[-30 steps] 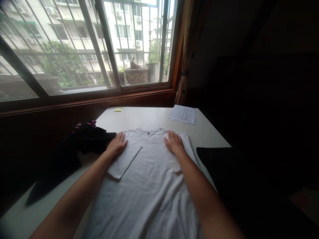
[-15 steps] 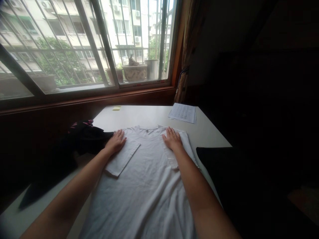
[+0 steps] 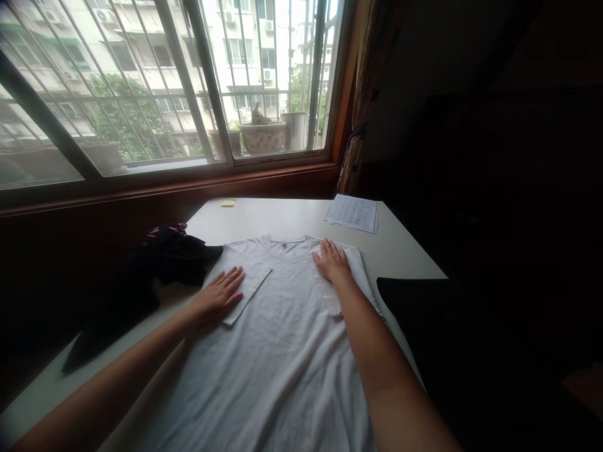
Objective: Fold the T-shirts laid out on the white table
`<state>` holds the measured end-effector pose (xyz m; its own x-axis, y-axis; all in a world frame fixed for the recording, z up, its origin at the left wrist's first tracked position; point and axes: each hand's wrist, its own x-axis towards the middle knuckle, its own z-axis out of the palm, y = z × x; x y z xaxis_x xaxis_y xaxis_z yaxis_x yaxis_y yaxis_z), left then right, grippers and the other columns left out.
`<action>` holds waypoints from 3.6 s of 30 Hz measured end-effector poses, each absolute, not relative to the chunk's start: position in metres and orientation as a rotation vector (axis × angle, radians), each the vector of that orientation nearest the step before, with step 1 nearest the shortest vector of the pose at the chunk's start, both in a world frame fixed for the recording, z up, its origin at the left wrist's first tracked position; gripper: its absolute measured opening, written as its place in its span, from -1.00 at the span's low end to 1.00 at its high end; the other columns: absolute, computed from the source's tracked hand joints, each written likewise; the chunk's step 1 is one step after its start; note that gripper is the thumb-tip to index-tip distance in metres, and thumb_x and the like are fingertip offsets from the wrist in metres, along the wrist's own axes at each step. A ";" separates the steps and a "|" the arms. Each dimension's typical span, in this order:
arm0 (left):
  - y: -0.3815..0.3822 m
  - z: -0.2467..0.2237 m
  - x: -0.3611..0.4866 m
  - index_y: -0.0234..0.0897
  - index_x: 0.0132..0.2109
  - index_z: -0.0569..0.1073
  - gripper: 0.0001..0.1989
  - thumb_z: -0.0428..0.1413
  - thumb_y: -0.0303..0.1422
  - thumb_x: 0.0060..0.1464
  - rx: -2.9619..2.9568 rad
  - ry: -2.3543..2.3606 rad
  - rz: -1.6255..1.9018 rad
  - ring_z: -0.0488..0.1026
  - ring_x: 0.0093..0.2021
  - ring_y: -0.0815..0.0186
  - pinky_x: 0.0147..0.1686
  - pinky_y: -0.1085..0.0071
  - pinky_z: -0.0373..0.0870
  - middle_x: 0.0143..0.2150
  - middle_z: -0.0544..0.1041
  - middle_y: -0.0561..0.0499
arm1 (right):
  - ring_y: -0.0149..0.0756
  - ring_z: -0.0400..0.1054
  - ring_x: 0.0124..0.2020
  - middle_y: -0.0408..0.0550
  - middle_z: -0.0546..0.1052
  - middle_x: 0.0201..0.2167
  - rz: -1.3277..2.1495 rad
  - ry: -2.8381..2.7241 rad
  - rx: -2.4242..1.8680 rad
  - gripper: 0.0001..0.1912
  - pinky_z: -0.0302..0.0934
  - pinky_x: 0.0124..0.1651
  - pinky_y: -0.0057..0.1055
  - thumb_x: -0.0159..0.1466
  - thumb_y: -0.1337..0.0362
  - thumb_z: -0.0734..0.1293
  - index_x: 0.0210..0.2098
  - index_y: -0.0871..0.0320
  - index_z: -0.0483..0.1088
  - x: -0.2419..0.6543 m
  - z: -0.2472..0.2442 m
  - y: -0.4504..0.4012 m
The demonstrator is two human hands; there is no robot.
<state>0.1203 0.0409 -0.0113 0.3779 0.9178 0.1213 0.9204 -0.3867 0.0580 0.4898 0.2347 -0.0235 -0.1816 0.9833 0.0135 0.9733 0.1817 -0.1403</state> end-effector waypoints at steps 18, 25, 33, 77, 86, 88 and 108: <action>0.099 -0.013 0.146 -0.21 0.47 0.08 -0.35 -0.21 -0.01 0.39 -2.442 -1.953 -0.158 -0.16 0.53 0.15 0.44 0.05 -0.18 0.54 -0.03 -0.11 | -0.22 -0.30 0.52 -0.02 -0.15 0.53 0.149 -2.332 -1.950 -0.25 -0.37 0.49 -0.09 0.46 -0.07 -0.12 0.50 0.19 -0.12 0.490 -0.023 0.234; 0.124 -0.011 0.149 -0.29 0.47 0.08 -0.32 -0.24 -0.01 0.39 -2.412 -2.004 -0.140 -0.17 0.53 0.11 0.44 0.01 -0.18 0.54 -0.05 -0.15 | -0.23 -0.30 0.52 -0.03 -0.15 0.53 0.155 -2.329 -1.955 -0.24 -0.40 0.49 -0.11 0.46 -0.08 -0.11 0.50 0.21 -0.13 0.489 -0.022 0.233; 0.145 -0.014 0.149 -0.25 0.48 0.06 -0.33 -0.24 -0.01 0.39 -2.375 -2.038 -0.145 -0.17 0.53 0.12 0.43 0.02 -0.19 0.54 -0.05 -0.14 | -0.25 -0.28 0.52 -0.03 -0.14 0.53 0.143 -2.320 -1.947 -0.26 -0.39 0.49 -0.12 0.46 -0.07 -0.09 0.50 0.20 -0.09 0.489 -0.021 0.230; 0.064 -0.012 0.143 -0.31 0.49 0.00 -0.30 -0.29 -0.01 0.39 -2.272 -2.215 -0.009 -0.22 0.54 0.05 0.42 -0.11 -0.20 0.55 -0.16 -0.16 | -0.17 -0.35 0.52 0.12 -0.17 0.53 0.061 -2.267 -2.027 -0.17 -0.43 0.48 -0.16 0.45 -0.12 -0.08 0.49 0.36 -0.10 0.510 -0.027 0.160; 0.019 -0.015 0.141 -0.32 0.50 -0.04 -0.29 -0.28 0.00 0.39 -2.198 -2.257 0.004 -0.23 0.53 0.02 0.41 -0.17 -0.19 0.55 -0.17 -0.17 | -0.16 -0.33 0.52 0.14 -0.17 0.52 0.079 -2.338 -1.934 -0.18 -0.44 0.48 -0.16 0.45 -0.11 -0.06 0.48 0.36 -0.10 0.492 -0.024 0.143; 0.021 -0.010 0.141 -0.26 0.51 -0.06 -0.32 -0.25 -0.03 0.40 -2.264 -2.173 -0.024 -0.23 0.53 0.00 0.40 -0.21 -0.16 0.55 -0.18 -0.13 | -0.16 -0.33 0.52 0.15 -0.17 0.52 0.082 -2.336 -1.925 -0.18 -0.45 0.48 -0.16 0.46 -0.10 -0.05 0.48 0.36 -0.10 0.490 -0.024 0.142; 0.074 0.012 0.242 0.11 0.46 0.05 -0.44 -0.13 -0.01 0.40 -3.075 -0.981 -0.239 -0.08 0.51 0.07 0.43 -0.15 -0.24 0.51 0.07 0.07 | -0.14 -0.12 0.49 0.13 0.07 0.47 0.214 -2.372 -1.735 -0.40 -0.25 0.48 -0.17 0.44 0.20 0.09 0.41 0.30 0.15 0.502 -0.007 0.113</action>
<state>0.2416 0.0741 0.0124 0.8057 0.5817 0.1114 0.5677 -0.8121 0.1349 0.5023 0.1132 -0.0070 -0.2940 0.9532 0.0710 0.9250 0.3024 -0.2301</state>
